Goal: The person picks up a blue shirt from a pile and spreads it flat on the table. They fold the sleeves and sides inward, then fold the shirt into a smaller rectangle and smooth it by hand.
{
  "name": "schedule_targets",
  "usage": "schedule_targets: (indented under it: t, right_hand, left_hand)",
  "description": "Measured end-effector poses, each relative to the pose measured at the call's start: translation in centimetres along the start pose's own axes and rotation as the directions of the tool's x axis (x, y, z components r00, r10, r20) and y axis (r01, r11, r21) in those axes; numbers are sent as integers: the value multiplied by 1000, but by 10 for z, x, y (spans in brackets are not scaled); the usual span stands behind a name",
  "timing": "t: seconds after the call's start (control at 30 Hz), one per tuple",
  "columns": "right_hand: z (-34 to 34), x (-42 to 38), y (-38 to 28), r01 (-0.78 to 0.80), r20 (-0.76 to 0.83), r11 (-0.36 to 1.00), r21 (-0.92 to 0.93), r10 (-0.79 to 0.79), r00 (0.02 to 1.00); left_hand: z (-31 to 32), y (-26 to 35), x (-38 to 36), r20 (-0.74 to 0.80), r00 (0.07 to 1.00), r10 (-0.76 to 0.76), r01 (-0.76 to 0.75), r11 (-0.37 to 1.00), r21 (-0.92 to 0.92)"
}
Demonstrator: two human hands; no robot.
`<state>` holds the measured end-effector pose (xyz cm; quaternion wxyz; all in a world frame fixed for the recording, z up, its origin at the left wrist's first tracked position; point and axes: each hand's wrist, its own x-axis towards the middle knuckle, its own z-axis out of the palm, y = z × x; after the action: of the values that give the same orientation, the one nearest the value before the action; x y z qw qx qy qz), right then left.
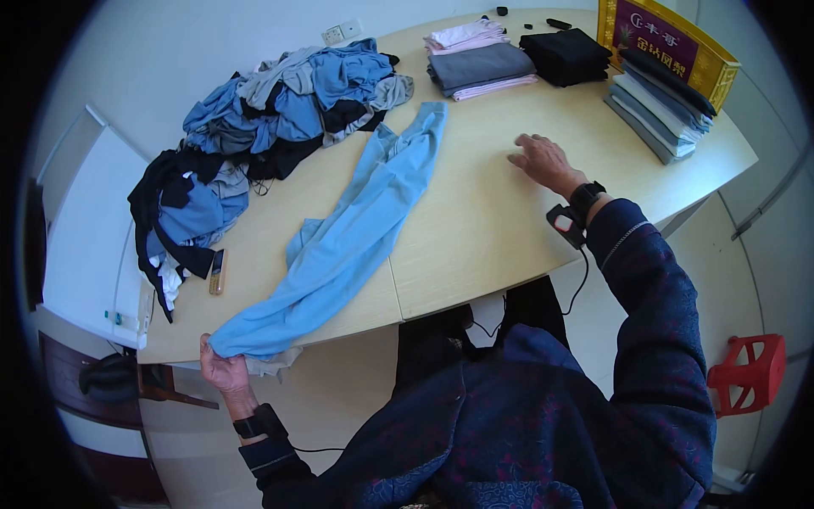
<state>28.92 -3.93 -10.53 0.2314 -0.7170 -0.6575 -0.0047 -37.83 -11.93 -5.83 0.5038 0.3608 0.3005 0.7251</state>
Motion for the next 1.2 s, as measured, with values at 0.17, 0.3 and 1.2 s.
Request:
schedule_targets:
  t: [0.17, 0.3, 1.2]
  right_hand:
    - [27, 24, -98, 343, -110, 912, 224, -326, 939]
    - [48, 41, -163, 573, -147, 808, 134, -556, 818]
    - [-98, -148, 37, -64, 159, 954, 293, 17, 987]
  left_hand:
    - [-10, -15, -7, -97, 995, 26, -2, 973, 231]
    - [-27, -19, -9, 26, 999, -34, 21, 922, 386]
    - [96, -73, -37, 492, 634, -597, -340, 356, 871]
